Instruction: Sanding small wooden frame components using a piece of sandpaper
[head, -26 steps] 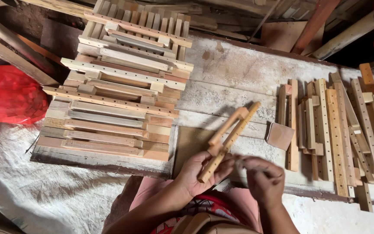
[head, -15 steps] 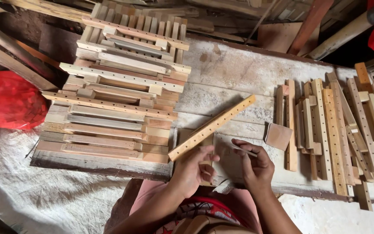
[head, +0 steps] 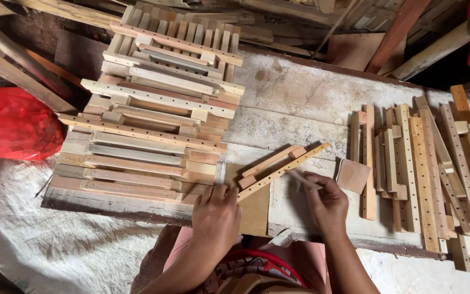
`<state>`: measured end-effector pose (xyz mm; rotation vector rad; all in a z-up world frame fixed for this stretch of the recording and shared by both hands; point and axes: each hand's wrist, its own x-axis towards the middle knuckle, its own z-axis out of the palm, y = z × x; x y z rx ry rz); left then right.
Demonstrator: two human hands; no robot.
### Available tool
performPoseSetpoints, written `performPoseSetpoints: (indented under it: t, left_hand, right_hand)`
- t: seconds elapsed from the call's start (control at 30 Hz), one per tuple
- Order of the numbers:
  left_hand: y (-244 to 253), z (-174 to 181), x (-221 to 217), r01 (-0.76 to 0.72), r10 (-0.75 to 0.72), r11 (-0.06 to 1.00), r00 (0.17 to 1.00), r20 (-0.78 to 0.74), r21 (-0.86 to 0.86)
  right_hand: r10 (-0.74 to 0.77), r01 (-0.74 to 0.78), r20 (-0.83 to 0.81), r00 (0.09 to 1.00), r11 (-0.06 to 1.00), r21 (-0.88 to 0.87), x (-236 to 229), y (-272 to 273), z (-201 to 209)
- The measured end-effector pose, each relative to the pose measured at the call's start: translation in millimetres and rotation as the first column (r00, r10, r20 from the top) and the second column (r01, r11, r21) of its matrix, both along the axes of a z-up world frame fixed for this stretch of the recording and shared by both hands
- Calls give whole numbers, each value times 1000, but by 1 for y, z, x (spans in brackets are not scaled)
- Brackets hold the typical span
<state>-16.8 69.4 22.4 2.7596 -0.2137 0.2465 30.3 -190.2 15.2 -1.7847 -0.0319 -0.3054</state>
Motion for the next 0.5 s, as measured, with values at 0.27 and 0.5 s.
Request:
performPoseSetpoints:
  t: [0.27, 0.5]
  left_hand:
    - [-6, 31, -2, 216, -84, 913, 929, 360, -345]
    - [-14, 29, -7, 358, -138, 756, 906, 401, -548]
  right_hand:
    - [-28, 37, 29, 999, 922, -384, -15, 2, 18]
    - [347, -377, -177, 921, 909, -180, -28, 41, 45]
